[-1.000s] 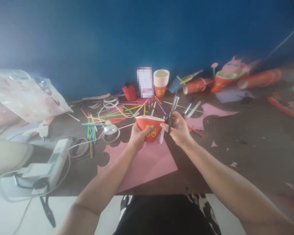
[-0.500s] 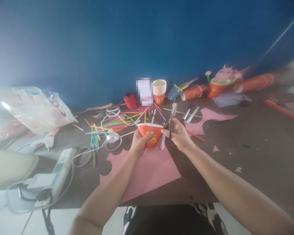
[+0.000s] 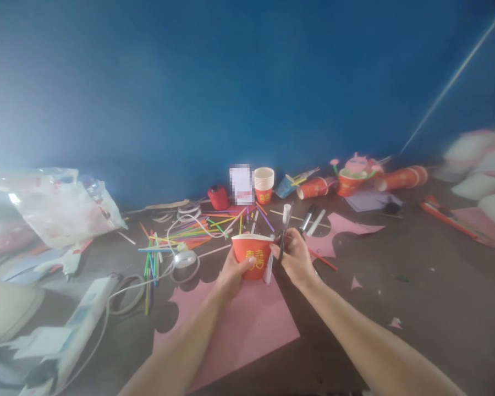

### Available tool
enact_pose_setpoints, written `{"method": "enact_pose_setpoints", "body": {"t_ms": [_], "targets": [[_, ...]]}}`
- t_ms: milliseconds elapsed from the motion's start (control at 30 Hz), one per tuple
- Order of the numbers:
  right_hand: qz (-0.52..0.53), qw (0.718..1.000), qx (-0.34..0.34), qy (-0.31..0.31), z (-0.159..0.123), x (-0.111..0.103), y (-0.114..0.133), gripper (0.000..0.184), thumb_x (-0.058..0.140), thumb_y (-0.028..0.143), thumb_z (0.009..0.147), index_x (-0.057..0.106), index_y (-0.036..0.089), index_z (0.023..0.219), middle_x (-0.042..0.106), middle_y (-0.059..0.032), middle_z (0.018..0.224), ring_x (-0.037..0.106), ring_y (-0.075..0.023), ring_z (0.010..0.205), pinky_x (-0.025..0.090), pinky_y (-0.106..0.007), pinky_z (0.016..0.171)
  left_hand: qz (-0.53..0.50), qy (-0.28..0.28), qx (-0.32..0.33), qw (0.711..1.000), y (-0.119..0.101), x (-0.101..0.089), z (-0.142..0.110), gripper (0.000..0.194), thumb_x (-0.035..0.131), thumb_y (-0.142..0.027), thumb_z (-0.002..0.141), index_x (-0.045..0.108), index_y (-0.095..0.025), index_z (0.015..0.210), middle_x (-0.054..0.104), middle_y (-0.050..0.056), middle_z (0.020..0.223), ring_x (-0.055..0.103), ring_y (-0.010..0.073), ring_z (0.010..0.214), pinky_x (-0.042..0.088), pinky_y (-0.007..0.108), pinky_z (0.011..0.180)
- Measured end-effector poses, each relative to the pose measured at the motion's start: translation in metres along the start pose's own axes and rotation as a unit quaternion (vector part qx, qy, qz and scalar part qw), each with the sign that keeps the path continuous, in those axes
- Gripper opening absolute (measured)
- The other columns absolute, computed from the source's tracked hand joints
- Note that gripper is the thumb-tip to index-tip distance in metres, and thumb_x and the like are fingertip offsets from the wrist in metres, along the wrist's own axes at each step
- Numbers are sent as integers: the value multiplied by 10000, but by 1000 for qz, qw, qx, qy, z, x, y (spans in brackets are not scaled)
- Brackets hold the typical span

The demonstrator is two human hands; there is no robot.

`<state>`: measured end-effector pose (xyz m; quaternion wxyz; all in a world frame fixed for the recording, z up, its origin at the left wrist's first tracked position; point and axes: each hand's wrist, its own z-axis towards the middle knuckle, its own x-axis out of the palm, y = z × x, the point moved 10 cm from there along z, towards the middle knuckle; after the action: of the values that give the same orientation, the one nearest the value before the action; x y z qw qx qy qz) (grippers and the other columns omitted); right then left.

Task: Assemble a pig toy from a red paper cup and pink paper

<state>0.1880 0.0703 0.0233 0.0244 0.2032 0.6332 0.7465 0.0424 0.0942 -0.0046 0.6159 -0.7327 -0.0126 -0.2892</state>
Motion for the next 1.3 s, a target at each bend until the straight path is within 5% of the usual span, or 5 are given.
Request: {"method": "enact_pose_setpoints", "body": {"t_ms": [267, 667, 1000, 1300], "targets": [[14, 994, -32, -106, 2, -24, 1, 252, 671, 213, 689, 446, 211, 803, 527, 51, 717, 505, -105, 644, 407, -233, 600, 52, 41, -12, 998, 4, 13, -6, 604, 780, -236, 619, 534, -146, 1164, 669, 127, 1037, 648, 252, 883, 503, 345, 786], [38, 994, -10, -105, 7, -17, -11, 265, 659, 204, 671, 419, 214, 782, 479, 73, 688, 470, -87, 606, 393, -214, 573, -59, -80, -11, 995, 1, -6, 4, 502, 762, -197, 651, 558, -148, 1108, 698, 82, 951, 674, 206, 802, 533, 285, 698], [63, 995, 11, -75, -3, 2, -13, 278, 675, 199, 683, 425, 208, 804, 494, 60, 725, 489, -91, 633, 404, -230, 600, -75, 7, 32, 997, -14, 13, 2, 409, 657, -221, 765, 582, -135, 1158, 659, 140, 1103, 624, 296, 1012, 501, 438, 877], [77, 995, 21, -67, -2, 10, -14, 299, 652, 161, 655, 389, 215, 787, 464, 79, 672, 446, -76, 567, 356, -202, 540, -81, -16, 31, 996, -12, 6, 6, 372, 659, -216, 765, 604, -162, 1130, 682, 110, 1060, 651, 281, 956, 530, 430, 844]]}}
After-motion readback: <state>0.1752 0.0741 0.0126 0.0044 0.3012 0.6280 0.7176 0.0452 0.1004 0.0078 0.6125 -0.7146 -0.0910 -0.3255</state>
